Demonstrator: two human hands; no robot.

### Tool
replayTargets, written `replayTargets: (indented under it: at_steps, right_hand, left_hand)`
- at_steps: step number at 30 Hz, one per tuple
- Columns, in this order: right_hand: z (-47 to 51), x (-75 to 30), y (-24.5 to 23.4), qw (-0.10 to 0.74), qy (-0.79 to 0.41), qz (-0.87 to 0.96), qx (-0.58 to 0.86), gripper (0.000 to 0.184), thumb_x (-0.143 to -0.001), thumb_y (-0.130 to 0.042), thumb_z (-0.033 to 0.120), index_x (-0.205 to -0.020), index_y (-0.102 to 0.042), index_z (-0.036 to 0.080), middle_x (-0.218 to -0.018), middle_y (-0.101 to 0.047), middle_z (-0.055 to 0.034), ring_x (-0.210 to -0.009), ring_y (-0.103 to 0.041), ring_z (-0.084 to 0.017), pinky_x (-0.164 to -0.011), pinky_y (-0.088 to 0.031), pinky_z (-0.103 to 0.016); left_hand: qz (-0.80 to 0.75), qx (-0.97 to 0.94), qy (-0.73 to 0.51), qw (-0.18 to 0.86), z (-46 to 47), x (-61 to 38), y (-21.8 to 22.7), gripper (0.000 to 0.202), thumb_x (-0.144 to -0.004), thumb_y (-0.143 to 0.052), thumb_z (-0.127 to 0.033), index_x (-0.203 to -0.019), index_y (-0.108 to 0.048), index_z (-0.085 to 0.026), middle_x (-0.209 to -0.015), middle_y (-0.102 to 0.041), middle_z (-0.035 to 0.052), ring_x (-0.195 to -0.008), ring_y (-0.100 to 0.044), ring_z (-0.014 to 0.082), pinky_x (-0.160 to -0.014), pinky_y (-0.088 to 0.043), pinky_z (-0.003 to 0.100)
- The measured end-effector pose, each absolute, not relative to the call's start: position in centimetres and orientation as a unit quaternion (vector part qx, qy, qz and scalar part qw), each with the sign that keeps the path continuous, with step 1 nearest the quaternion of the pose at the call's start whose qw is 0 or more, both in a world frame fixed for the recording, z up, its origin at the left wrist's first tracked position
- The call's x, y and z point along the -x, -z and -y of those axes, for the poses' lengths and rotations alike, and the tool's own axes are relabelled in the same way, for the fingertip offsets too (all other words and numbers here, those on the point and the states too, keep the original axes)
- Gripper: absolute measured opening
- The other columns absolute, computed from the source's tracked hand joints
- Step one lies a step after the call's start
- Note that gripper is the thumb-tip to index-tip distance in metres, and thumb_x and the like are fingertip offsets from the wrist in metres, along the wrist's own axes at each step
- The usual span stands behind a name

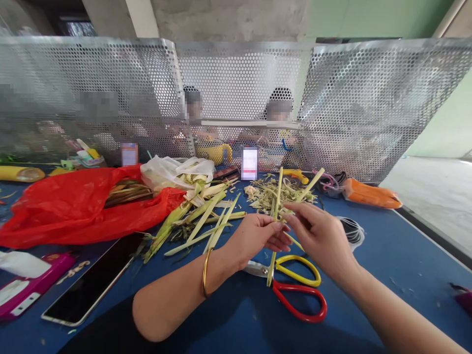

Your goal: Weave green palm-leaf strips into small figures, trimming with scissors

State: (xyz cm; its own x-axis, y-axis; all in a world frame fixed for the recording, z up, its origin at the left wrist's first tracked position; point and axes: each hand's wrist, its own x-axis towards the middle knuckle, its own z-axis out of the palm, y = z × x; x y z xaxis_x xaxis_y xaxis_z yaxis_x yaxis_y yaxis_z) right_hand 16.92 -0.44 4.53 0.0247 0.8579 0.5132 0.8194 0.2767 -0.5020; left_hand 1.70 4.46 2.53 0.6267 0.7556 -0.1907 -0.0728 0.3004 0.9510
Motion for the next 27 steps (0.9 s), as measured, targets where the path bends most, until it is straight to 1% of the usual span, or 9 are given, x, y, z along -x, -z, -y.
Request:
replayTargets:
  at_steps: [2, 6, 9, 12, 15, 17, 19, 23, 27]
  right_hand:
    - [0.1, -16.9, -4.4, 0.374, -0.120, 0.678, 0.621, 0.025, -0.085, -0.056, 0.036, -0.095, -0.071, 0.018, -0.057, -0.060, 0.0020, -0.050, -0.053, -0.013, -0.048, -0.037, -0.025]
    - [-0.8, -16.9, -3.9, 0.406, -0.271, 0.635, 0.599, 0.018, -0.077, -0.062, 0.034, -0.071, -0.066, 0.017, -0.056, -0.058, 0.0026, -0.051, -0.050, -0.012, -0.047, -0.037, -0.023]
    - [-0.8, -16.3, -3.4, 0.445, -0.272, 0.607, 0.599, 0.018, -0.074, -0.065, 0.032, -0.067, -0.057, 0.018, -0.050, -0.050, 0.0060, -0.046, -0.044, -0.010, -0.043, -0.032, -0.022]
    - [-0.2, -15.4, -3.5, 0.506, -0.241, 0.602, 0.568, 0.016, -0.081, -0.059, 0.032, -0.073, -0.054, 0.019, -0.051, -0.050, 0.0066, -0.045, -0.046, -0.010, -0.042, -0.035, -0.022]
    - [1.0, -15.0, -3.9, 0.543, -0.131, 0.646, 0.521, 0.012, -0.088, -0.053, 0.028, -0.080, -0.056, 0.020, -0.059, -0.056, 0.0039, -0.049, -0.051, -0.010, -0.047, -0.041, -0.022]
    - [1.7, -15.0, -4.2, 0.527, -0.015, 0.691, 0.495, 0.009, -0.090, -0.053, 0.023, -0.082, -0.057, 0.020, -0.067, -0.061, 0.0014, -0.055, -0.056, -0.011, -0.052, -0.044, -0.022]
    - [2.2, -15.1, -4.1, 0.482, 0.097, 0.744, 0.453, 0.006, -0.089, -0.054, 0.017, -0.086, -0.058, 0.020, -0.074, -0.065, -0.0009, -0.062, -0.060, -0.012, -0.058, -0.046, -0.023]
    - [2.2, -15.1, -2.8, 0.331, 0.273, 0.847, 0.314, 0.015, -0.089, -0.049, 0.010, -0.096, -0.061, 0.016, -0.075, -0.069, -0.0052, -0.066, -0.064, -0.015, -0.061, -0.048, -0.028]
    - [1.3, -14.9, -0.8, 0.230, 0.352, 0.870, 0.259, 0.020, -0.091, -0.045, 0.009, -0.096, -0.064, 0.011, -0.074, -0.068, -0.0071, -0.067, -0.064, -0.017, -0.064, -0.048, -0.032]
  left_hand:
    - [-0.334, -0.538, -0.279, 0.722, -4.1, -1.9, -2.6, 0.023, -0.083, -0.063, -0.030, -0.071, -0.067, -0.011, -0.067, -0.070, 0.0065, -0.058, -0.066, 0.0134, -0.061, -0.052, 0.024]
    - [-0.351, -0.564, -0.266, 0.698, -3.7, -2.2, -2.7, 0.021, -0.083, -0.063, -0.030, -0.072, -0.068, -0.012, -0.061, -0.068, 0.0045, -0.055, -0.065, 0.0137, -0.058, -0.050, 0.024]
    - [-0.348, -0.570, -0.261, 0.697, -3.5, -2.3, -2.6, 0.025, -0.080, -0.065, -0.035, -0.070, -0.068, -0.013, -0.062, -0.068, 0.0044, -0.055, -0.065, 0.0141, -0.058, -0.050, 0.024]
    - [-0.347, -0.552, -0.266, 0.710, -3.5, -2.3, -2.4, 0.030, -0.077, -0.068, -0.041, -0.068, -0.067, -0.013, -0.062, -0.068, 0.0051, -0.054, -0.064, 0.0141, -0.058, -0.050, 0.024]
    - [-0.348, -0.496, -0.275, 0.746, -3.8, -2.1, -2.4, 0.028, -0.080, -0.066, -0.037, -0.069, -0.066, -0.012, -0.064, -0.069, 0.0065, -0.055, -0.065, 0.0143, -0.058, -0.050, 0.024]
    - [-0.351, -0.440, -0.288, 0.775, -4.3, -1.9, -2.4, 0.022, -0.084, -0.061, -0.029, -0.071, -0.066, -0.011, -0.066, -0.070, 0.0066, -0.057, -0.065, 0.0137, -0.059, -0.051, 0.023]
    - [-0.347, -0.381, -0.297, 0.804, -5.0, -1.5, -2.5, 0.020, -0.088, -0.055, -0.022, -0.075, -0.066, -0.011, -0.067, -0.070, 0.0057, -0.056, -0.065, 0.0124, -0.060, -0.051, 0.023]
    - [-0.332, -0.296, -0.288, 0.848, -6.4, -0.5, -3.1, 0.028, -0.094, -0.044, -0.021, -0.084, -0.066, -0.009, -0.074, -0.071, 0.0088, -0.064, -0.068, 0.0146, -0.061, -0.054, 0.023]
    - [-0.333, -0.236, -0.313, 0.858, -7.0, 0.2, -3.9, 0.028, -0.095, -0.041, -0.018, -0.087, -0.066, -0.007, -0.078, -0.072, 0.0099, -0.068, -0.070, 0.0163, -0.063, -0.056, 0.026]
